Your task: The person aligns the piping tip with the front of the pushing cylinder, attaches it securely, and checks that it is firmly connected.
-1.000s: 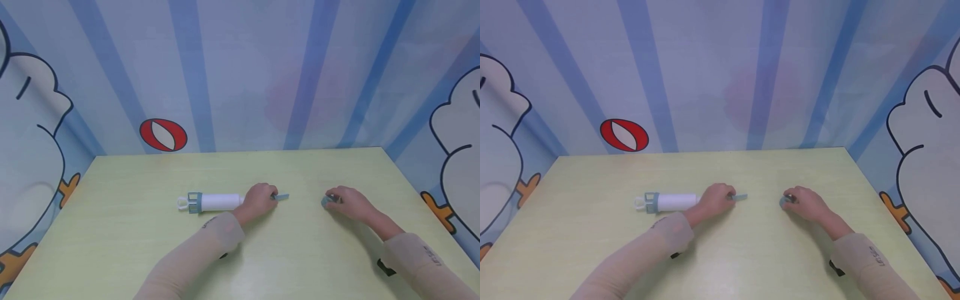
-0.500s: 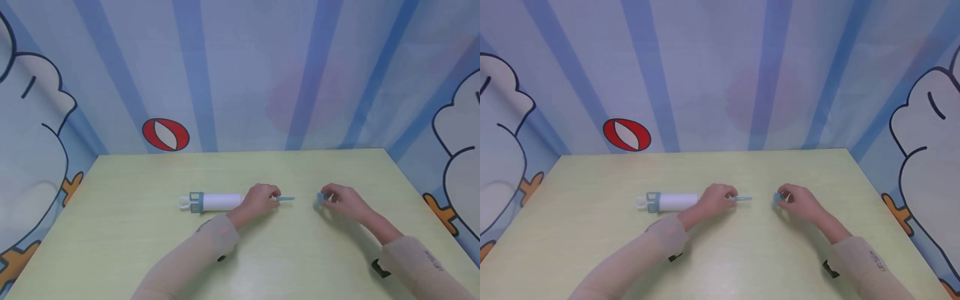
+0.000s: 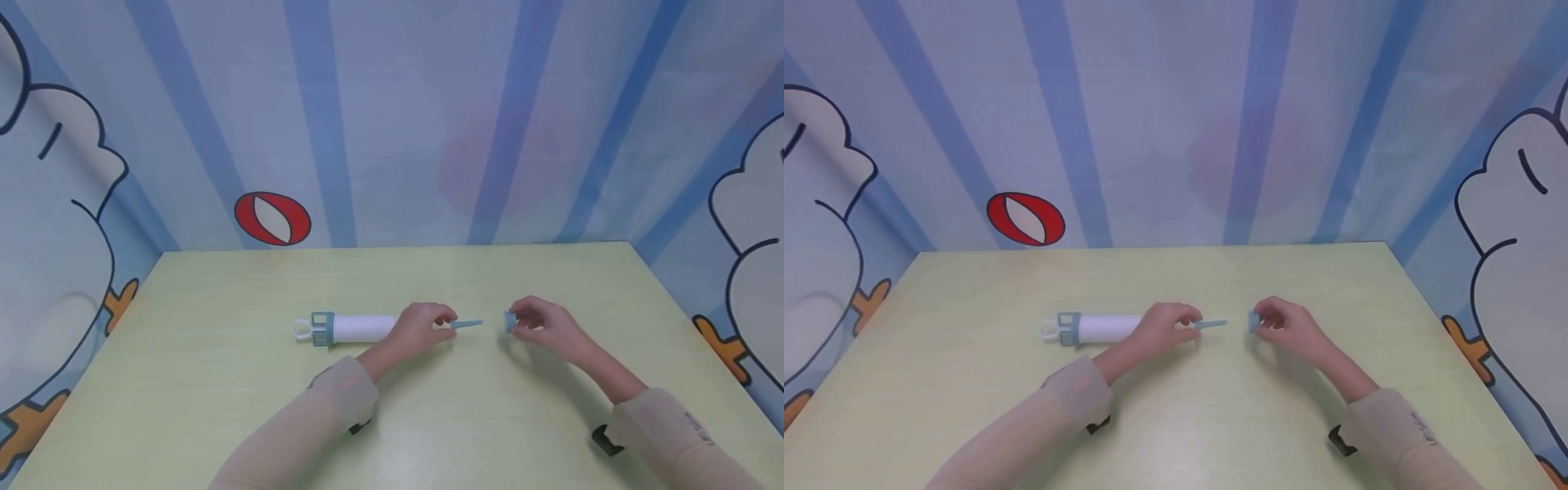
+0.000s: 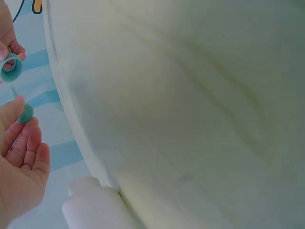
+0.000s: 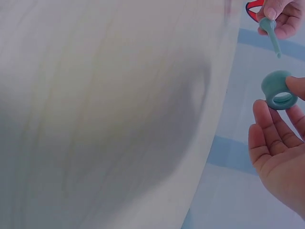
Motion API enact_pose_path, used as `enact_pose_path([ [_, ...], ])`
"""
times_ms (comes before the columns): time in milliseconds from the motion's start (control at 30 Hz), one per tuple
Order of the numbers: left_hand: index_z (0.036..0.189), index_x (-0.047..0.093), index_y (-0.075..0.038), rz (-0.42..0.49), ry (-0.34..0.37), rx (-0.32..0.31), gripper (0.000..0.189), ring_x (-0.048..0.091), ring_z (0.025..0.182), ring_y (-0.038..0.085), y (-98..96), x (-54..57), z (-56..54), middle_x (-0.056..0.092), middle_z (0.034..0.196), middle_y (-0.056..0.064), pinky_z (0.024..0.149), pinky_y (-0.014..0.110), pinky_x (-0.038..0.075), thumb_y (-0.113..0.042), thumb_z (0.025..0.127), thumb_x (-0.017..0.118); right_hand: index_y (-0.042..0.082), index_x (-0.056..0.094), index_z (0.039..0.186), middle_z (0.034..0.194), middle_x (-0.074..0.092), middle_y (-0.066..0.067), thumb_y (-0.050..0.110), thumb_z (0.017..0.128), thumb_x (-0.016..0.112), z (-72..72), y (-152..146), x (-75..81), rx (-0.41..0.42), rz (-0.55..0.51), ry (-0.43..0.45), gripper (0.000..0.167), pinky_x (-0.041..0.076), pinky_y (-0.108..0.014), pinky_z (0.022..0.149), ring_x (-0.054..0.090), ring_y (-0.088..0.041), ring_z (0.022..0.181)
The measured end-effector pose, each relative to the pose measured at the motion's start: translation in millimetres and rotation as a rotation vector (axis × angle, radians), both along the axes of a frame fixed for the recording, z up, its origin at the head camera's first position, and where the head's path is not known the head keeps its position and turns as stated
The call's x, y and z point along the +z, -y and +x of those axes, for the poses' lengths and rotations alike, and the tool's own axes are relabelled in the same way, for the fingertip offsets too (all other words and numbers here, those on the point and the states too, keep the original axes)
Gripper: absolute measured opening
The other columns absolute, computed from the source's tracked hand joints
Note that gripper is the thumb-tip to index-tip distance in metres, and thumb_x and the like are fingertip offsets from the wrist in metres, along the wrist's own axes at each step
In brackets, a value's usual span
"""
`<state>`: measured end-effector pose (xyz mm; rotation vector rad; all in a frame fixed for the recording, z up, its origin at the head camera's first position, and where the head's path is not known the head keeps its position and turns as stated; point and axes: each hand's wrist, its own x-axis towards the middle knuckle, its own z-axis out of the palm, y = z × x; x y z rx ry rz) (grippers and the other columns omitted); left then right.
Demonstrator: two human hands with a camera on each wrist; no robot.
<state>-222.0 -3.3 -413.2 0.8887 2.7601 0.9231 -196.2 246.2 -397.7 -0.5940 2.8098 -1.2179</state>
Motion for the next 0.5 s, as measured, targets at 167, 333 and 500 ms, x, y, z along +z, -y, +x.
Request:
enact_pose_path([
  [167, 0.109, 0.062, -0.011, -0.002, -0.022, -0.025, 0.03, 0.061, 0.09, 0.011, 3.4, 0.6, 3.0, 0.065, 0.103, -0.001, 0.078, 0.021, 0.046, -0.023, 0.082, 0.062, -0.003, 0.055, 0.105, 0.097, 0.061, -0.015, 0.006, 0.079, 0.063, 0.4, 7, -1.1, 0.016, -0.055, 0.036, 0.028, 0.048, -0.022, 0.074, 0.057, -0.008, 0.082],
  [333, 0.11, 0.062, -0.01, -0.016, -0.018, -0.043, 0.03, 0.061, 0.091, 0.012, 4.6, 3.2, 6.9, 0.065, 0.105, 0.0, 0.079, 0.021, 0.046, -0.022, 0.082, 0.062, -0.003, 0.055, 0.103, 0.095, 0.061, -0.015, 0.003, 0.078, 0.063, 0.9, 14, -3.2, 0.033, -0.104, 0.049, 0.027, 0.048, -0.02, 0.074, 0.057, -0.005, 0.08],
  [500, 0.109, 0.063, -0.01, -0.006, -0.048, -0.062, 0.029, 0.061, 0.088, 0.011, 4.2, 3.7, 10.1, 0.066, 0.103, 0.001, 0.079, 0.023, 0.045, -0.022, 0.082, 0.062, -0.002, 0.055, 0.103, 0.093, 0.061, -0.013, 0.003, 0.078, 0.063, 2.6, 22, -4.9, 0.065, -0.132, 0.067, 0.026, 0.048, -0.02, 0.073, 0.058, -0.006, 0.079],
])
